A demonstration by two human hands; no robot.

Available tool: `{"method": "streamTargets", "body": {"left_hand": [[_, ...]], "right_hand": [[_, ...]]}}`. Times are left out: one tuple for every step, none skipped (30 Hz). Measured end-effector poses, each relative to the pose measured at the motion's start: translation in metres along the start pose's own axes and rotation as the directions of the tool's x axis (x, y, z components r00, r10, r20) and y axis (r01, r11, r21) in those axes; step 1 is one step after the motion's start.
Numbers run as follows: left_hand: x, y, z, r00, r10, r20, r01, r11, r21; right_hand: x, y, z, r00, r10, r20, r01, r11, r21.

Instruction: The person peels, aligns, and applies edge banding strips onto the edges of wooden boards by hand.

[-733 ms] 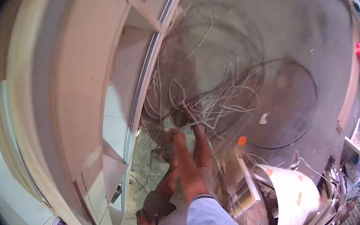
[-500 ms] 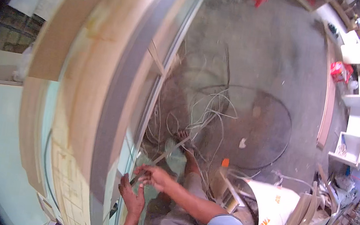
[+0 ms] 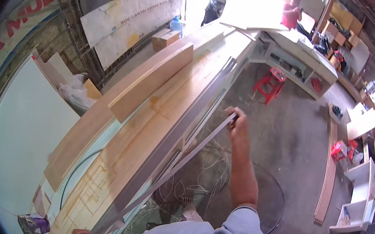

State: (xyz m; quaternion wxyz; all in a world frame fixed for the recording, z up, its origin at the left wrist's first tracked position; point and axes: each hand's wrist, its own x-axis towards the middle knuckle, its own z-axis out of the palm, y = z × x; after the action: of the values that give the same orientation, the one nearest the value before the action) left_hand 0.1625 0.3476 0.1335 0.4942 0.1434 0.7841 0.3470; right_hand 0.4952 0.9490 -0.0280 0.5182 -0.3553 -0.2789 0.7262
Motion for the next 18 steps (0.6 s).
{"method": "streamTargets", "body": {"left_hand": [[-0.015,0.010,-0.010,0.996,0.078,-0.037,-0.079,0.997,-0.023],[-0.031,0.026,-0.031,0.992,0.090,0.093,-0.094,0.995,0.044],[-0.047,0.017,-0.043,0.990,0.140,0.009,-0.140,0.989,0.045],[-0.066,0.013,-0.058,0.990,0.139,0.013,-0.140,0.986,0.095],[-0.083,0.009,-0.069,0.983,0.183,-0.004,-0.181,0.972,0.151],[-0.099,0.004,-0.077,0.984,0.176,-0.015,-0.172,0.974,0.149],[-0.112,-0.007,-0.085,0.983,0.184,-0.026,-0.178,0.973,0.144],[-0.120,-0.018,-0.092,0.974,0.213,-0.083,-0.200,0.969,0.145],[-0.130,-0.026,-0.095,0.961,0.231,-0.152,-0.209,0.967,0.147],[-0.138,-0.030,-0.098,0.960,0.229,-0.160,-0.207,0.968,0.145],[-0.142,-0.035,-0.101,0.963,0.201,-0.177,-0.174,0.972,0.160],[-0.146,-0.037,-0.102,0.966,0.167,-0.200,-0.132,0.976,0.175],[-0.153,-0.036,-0.099,0.965,0.165,-0.206,-0.131,0.977,0.170],[-0.159,-0.030,-0.093,0.960,0.108,-0.260,-0.056,0.978,0.199],[-0.164,-0.027,-0.091,0.949,0.054,-0.310,0.019,0.974,0.226],[-0.167,-0.028,-0.091,0.949,0.057,-0.309,0.016,0.973,0.229],[-0.171,-0.031,-0.092,0.932,0.077,-0.354,0.018,0.966,0.260],[-0.173,-0.032,-0.093,0.912,0.098,-0.399,0.024,0.957,0.290]], "right_hand": [[0.008,-0.038,-0.011,0.999,-0.038,0.029,0.038,0.999,-0.014],[0.021,-0.064,-0.005,0.995,-0.055,0.082,0.056,0.998,-0.012],[0.035,-0.087,0.006,0.982,-0.187,0.012,0.187,0.981,-0.042],[0.052,-0.104,0.022,0.950,-0.308,-0.048,0.304,0.950,-0.076],[0.062,-0.126,0.038,0.940,-0.327,-0.093,0.316,0.942,-0.113],[0.071,-0.150,0.054,0.929,-0.342,-0.138,0.323,0.935,-0.148],[0.079,-0.180,0.060,0.936,-0.351,-0.005,0.344,0.918,-0.197],[0.083,-0.205,0.066,0.928,-0.351,0.121,0.371,0.895,-0.248],[0.074,-0.209,0.100,0.901,-0.425,0.088,0.434,0.884,-0.173],[0.061,-0.215,0.133,0.866,-0.499,0.044,0.500,0.860,-0.102],[0.064,-0.239,0.139,0.851,-0.520,0.072,0.525,0.839,-0.146],[0.068,-0.256,0.144,0.840,-0.533,0.100,0.542,0.819,-0.188],[0.064,-0.259,0.157,0.841,-0.530,0.107,0.540,0.821,-0.186],[0.056,-0.257,0.179,0.833,-0.535,0.141,0.553,0.816,-0.170],[0.050,-0.252,0.194,0.822,-0.544,0.169,0.567,0.809,-0.155],[0.050,-0.247,0.200,0.822,-0.533,0.201,0.568,0.788,-0.236],[0.054,-0.240,0.204,0.823,-0.518,0.232,0.568,0.761,-0.313],[0.063,-0.222,0.212,0.830,-0.511,0.223,0.554,0.804,-0.217]]}}
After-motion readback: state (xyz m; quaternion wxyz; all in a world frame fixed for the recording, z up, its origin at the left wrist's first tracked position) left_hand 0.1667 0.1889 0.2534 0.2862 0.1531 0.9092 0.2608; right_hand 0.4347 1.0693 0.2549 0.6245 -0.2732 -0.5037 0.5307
